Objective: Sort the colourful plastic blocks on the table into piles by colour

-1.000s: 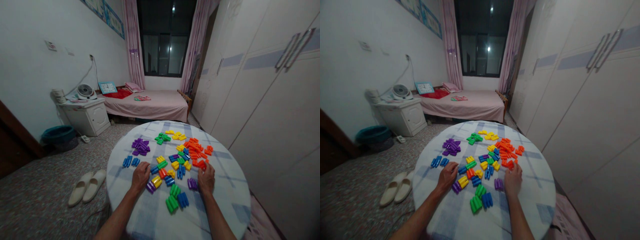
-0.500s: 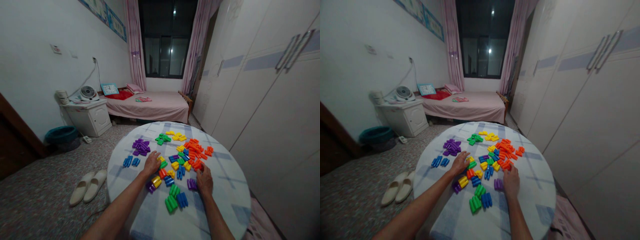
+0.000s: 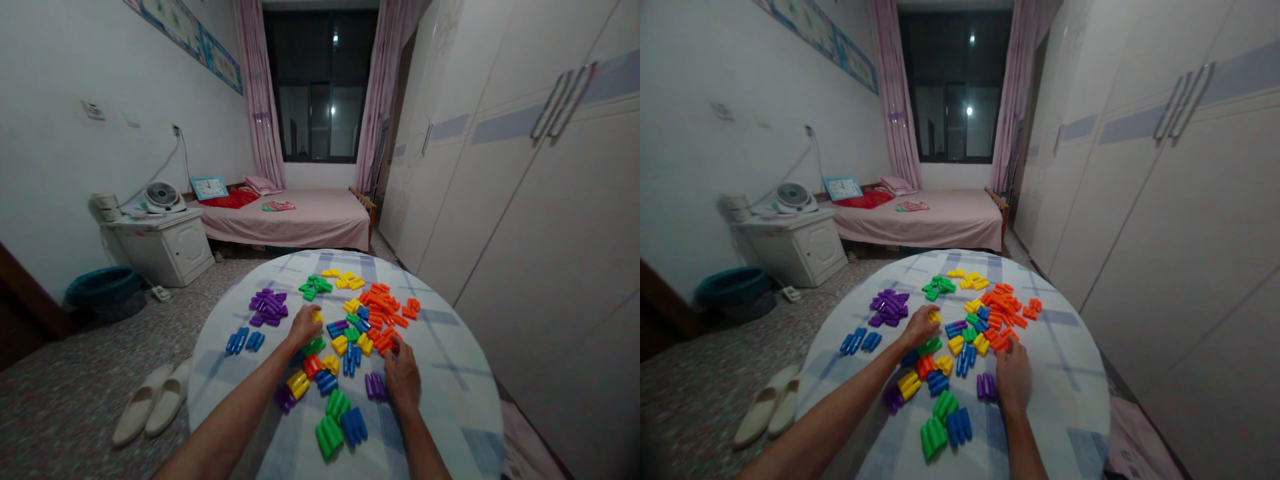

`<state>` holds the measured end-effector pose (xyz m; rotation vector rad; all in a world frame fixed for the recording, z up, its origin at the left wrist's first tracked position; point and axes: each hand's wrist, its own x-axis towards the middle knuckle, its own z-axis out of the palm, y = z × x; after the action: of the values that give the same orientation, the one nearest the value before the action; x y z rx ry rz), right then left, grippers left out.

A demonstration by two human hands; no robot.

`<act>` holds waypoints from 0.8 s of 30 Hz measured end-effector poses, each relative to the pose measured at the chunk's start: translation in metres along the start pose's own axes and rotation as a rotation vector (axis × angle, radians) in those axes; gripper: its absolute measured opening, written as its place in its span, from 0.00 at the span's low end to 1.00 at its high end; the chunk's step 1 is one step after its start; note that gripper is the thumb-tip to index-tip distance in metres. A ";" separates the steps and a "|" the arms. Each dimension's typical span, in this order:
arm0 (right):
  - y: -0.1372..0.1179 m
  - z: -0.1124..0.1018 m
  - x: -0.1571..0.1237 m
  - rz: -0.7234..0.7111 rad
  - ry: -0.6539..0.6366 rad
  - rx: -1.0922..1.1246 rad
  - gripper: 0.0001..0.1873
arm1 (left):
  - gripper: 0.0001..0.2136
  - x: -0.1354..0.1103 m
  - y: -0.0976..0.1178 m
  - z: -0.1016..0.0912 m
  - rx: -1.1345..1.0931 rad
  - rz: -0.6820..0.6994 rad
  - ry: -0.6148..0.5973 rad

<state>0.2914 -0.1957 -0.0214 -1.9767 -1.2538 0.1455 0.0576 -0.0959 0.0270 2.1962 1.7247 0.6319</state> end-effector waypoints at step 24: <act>-0.006 -0.002 0.004 0.002 -0.053 0.041 0.18 | 0.36 0.105 0.072 0.041 0.276 0.336 -0.460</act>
<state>0.2899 -0.1922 -0.0150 -1.9503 -1.2730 0.2243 0.1596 -0.0100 0.0433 2.5860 1.2790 -0.0636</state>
